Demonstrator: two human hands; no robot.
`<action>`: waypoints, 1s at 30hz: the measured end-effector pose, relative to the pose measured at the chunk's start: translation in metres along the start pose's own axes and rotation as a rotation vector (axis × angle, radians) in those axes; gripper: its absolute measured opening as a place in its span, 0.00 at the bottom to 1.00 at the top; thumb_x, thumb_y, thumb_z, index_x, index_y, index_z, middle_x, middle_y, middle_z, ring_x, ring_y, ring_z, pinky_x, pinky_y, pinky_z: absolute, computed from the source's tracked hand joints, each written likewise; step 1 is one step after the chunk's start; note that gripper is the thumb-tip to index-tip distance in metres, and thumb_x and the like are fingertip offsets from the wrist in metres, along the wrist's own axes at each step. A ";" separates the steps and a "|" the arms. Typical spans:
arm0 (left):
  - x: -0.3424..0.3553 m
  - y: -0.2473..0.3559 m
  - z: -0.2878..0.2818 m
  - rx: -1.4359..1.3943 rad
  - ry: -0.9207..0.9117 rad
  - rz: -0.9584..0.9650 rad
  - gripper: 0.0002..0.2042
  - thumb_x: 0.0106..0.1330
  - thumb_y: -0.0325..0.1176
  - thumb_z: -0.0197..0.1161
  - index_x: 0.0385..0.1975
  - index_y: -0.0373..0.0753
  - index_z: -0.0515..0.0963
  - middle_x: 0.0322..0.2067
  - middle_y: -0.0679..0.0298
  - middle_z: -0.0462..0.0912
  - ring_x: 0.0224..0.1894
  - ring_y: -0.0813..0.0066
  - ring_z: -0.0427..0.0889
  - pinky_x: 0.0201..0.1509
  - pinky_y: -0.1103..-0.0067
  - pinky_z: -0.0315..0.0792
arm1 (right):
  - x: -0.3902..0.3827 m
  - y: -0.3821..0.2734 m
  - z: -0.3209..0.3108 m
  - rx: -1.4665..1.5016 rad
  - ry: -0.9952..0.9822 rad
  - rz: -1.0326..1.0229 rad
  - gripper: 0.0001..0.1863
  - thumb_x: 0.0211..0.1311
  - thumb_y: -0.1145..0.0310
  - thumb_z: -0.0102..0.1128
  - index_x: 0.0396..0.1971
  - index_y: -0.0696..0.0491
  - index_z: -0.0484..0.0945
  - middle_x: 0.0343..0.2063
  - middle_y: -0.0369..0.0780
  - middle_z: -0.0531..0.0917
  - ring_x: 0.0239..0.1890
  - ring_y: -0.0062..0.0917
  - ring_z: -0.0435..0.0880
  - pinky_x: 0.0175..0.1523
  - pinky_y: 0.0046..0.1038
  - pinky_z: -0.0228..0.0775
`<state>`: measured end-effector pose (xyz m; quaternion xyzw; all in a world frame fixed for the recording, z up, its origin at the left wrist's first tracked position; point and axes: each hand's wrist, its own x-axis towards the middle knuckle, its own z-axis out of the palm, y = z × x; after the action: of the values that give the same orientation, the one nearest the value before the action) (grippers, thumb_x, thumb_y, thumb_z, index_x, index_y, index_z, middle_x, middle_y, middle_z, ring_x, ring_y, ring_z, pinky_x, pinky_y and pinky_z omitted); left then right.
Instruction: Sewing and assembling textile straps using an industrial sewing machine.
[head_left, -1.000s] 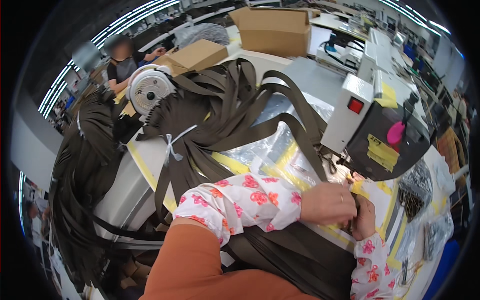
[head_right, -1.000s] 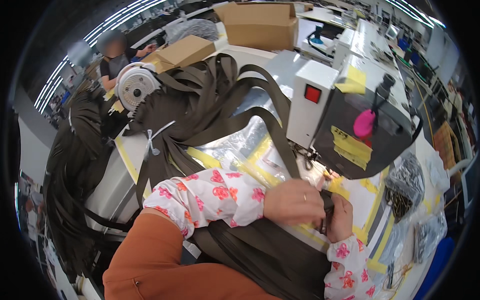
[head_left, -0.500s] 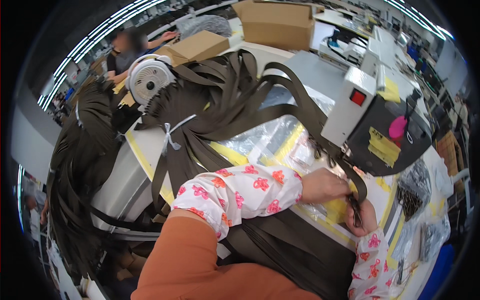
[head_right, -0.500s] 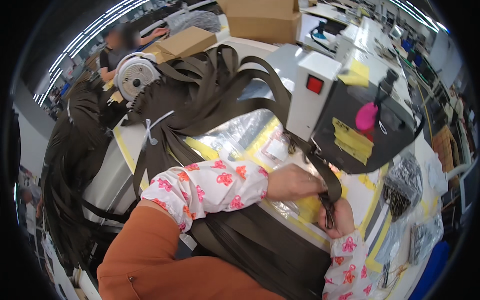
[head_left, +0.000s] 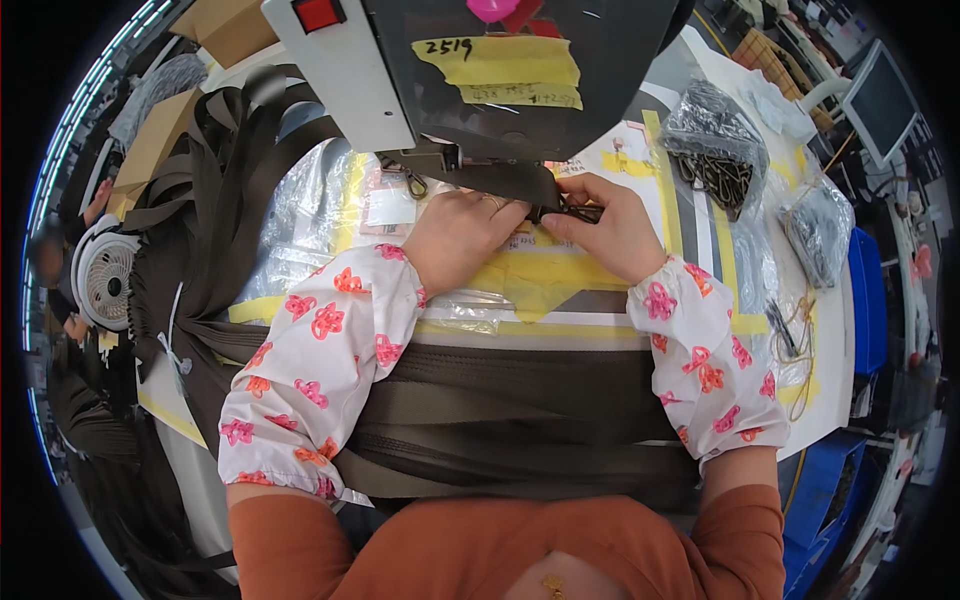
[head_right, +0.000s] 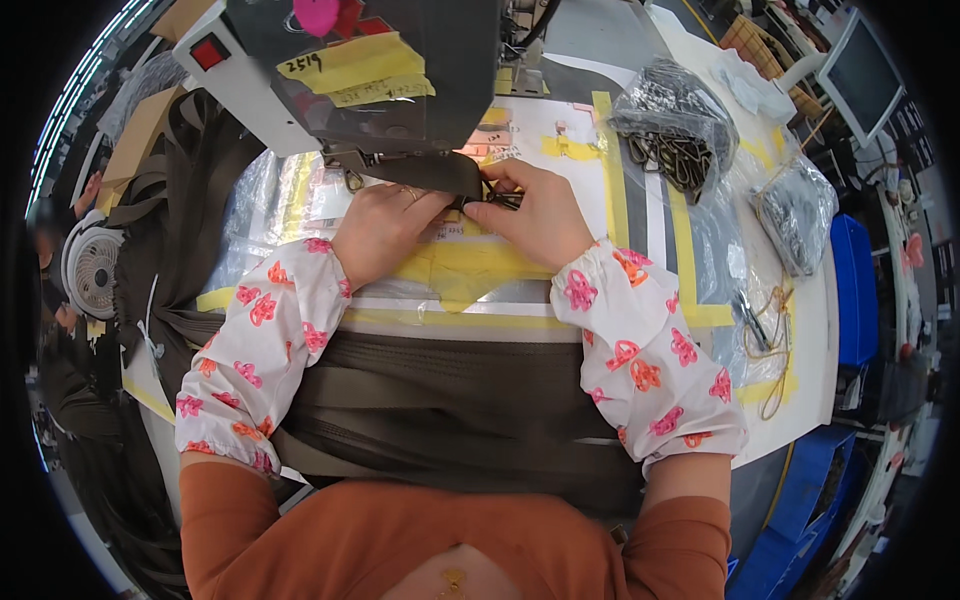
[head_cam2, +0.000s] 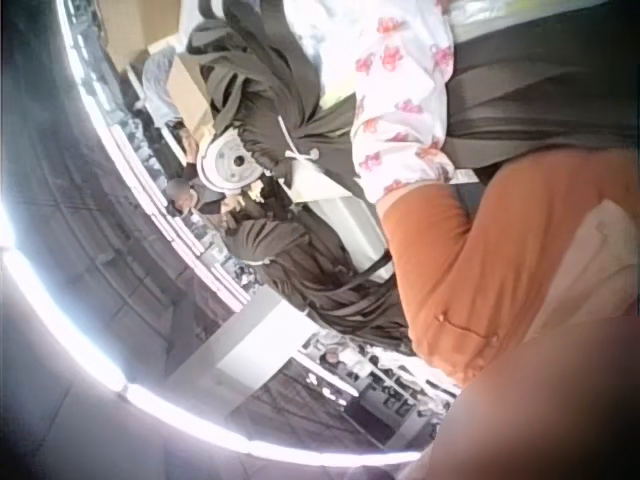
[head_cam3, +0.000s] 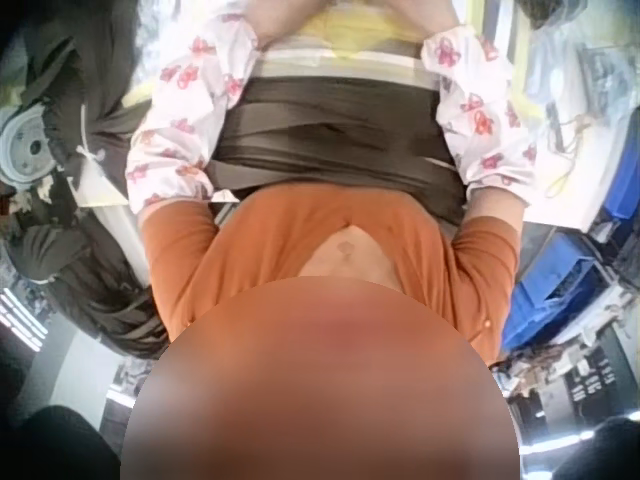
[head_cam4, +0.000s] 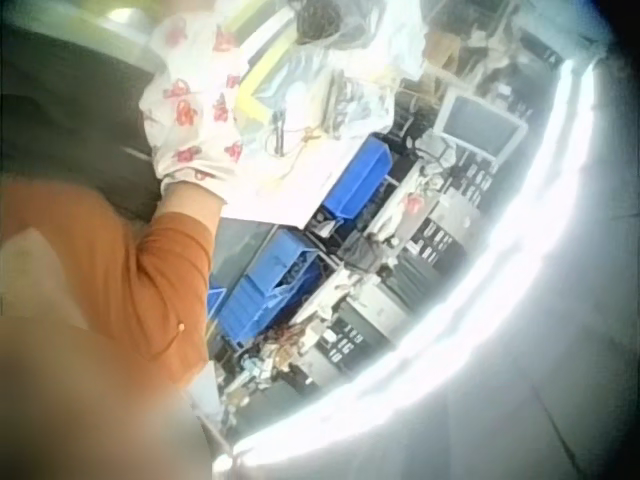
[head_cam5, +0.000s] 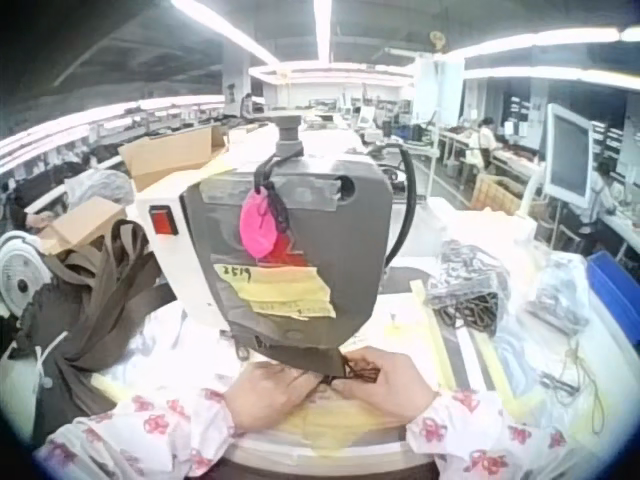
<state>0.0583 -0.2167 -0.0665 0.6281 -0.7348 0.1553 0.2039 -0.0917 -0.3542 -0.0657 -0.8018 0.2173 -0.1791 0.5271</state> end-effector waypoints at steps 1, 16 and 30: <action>0.000 0.001 0.001 -0.024 -0.026 -0.026 0.11 0.50 0.31 0.57 0.35 0.39 0.73 0.31 0.62 0.78 0.33 0.68 0.79 0.35 0.75 0.72 | 0.000 0.001 -0.002 0.007 0.000 -0.027 0.20 0.44 0.68 0.67 0.38 0.61 0.76 0.29 0.43 0.81 0.32 0.23 0.79 0.40 0.23 0.70; -0.004 -0.005 -0.009 -0.225 -0.150 -0.058 0.13 0.57 0.38 0.57 0.39 0.41 0.75 0.39 0.63 0.76 0.48 0.62 0.70 0.51 0.67 0.57 | 0.007 0.003 -0.002 -0.577 0.013 -0.489 0.19 0.42 0.68 0.66 0.38 0.54 0.77 0.34 0.40 0.75 0.38 0.34 0.75 0.40 0.31 0.68; -0.008 0.007 -0.013 -0.175 -0.146 -0.062 0.10 0.50 0.29 0.57 0.34 0.38 0.73 0.31 0.64 0.76 0.39 0.66 0.75 0.43 0.71 0.68 | -0.008 -0.005 0.021 -0.967 0.102 -0.654 0.13 0.41 0.76 0.57 0.32 0.58 0.76 0.37 0.39 0.78 0.41 0.29 0.75 0.41 0.28 0.69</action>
<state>0.0538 -0.2023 -0.0586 0.6399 -0.7387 0.0380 0.2085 -0.0865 -0.3318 -0.0693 -0.9670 0.0409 -0.2513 0.0074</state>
